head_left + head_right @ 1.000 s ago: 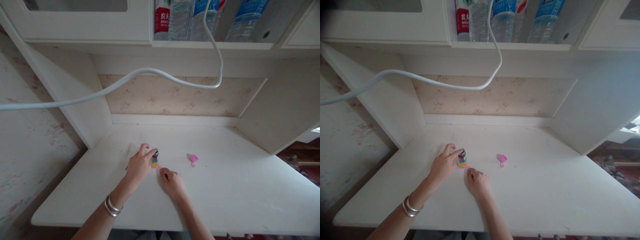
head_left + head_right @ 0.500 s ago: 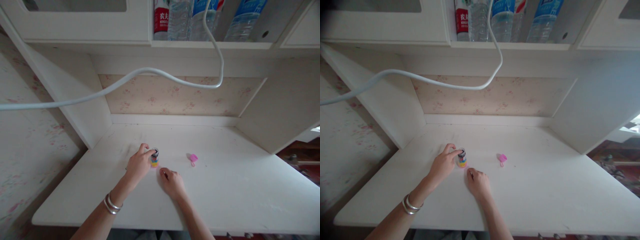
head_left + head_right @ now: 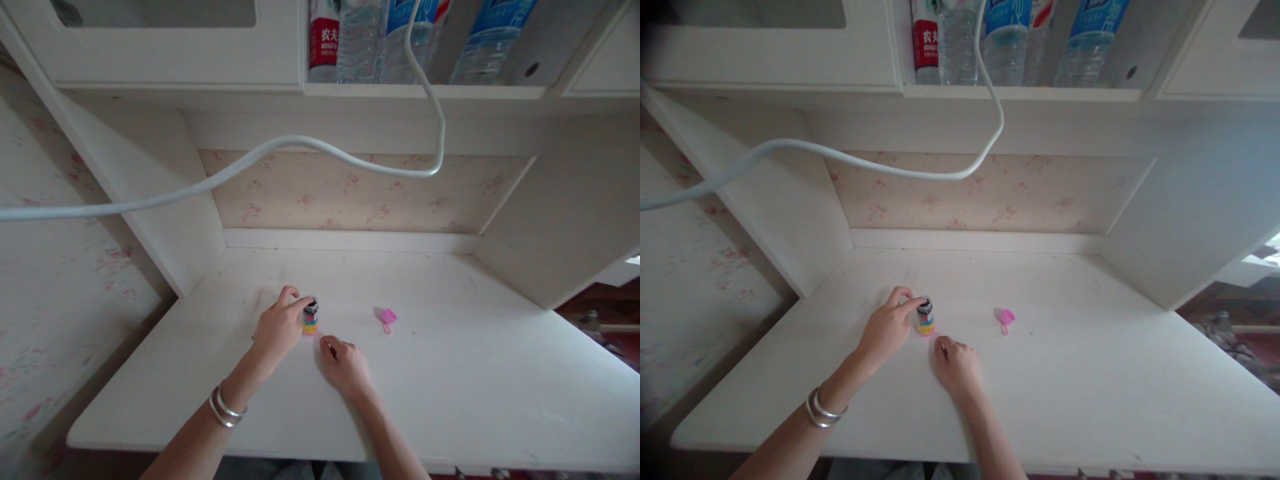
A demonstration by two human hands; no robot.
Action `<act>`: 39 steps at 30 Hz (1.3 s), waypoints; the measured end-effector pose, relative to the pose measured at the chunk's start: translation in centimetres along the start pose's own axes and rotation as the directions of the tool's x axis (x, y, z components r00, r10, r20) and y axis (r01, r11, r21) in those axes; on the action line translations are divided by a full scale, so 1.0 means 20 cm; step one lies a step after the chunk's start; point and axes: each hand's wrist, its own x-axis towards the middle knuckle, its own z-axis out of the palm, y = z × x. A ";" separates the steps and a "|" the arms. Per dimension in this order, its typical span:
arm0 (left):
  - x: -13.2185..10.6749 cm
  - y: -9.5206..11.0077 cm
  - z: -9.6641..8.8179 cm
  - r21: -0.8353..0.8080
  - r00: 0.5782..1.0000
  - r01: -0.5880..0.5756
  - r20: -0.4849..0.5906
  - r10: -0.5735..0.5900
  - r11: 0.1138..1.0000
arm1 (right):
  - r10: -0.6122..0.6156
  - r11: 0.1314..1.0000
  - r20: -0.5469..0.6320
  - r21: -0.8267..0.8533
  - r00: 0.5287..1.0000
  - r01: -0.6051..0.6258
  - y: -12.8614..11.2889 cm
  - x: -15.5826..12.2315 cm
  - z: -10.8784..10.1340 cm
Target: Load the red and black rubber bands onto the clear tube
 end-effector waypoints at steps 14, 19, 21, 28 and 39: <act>-0.11 -0.12 0.04 -0.135 0.984 0.056 -0.161 -0.078 0.989 | -0.008 1.000 -0.005 0.001 1.000 0.008 0.01 0.00 0.00; -0.31 -0.29 0.12 -0.175 0.960 0.211 -0.150 -0.238 0.962 | -0.012 1.000 -0.010 -0.021 1.000 0.012 0.00 -0.01 0.01; -0.40 -0.38 0.16 -0.197 0.948 0.259 -0.137 -0.288 0.946 | -0.021 1.000 -0.016 -0.021 1.000 0.021 0.01 -0.01 0.01; -0.56 -0.51 0.28 -0.204 0.946 0.295 -0.077 -0.316 0.933 | -0.096 0.994 -0.069 0.041 0.993 0.099 0.00 -0.04 0.03; -0.54 -0.46 0.27 -0.060 0.950 0.306 -0.044 -0.309 0.950 | -0.198 0.965 0.125 -0.152 0.972 0.216 -0.47 0.00 0.13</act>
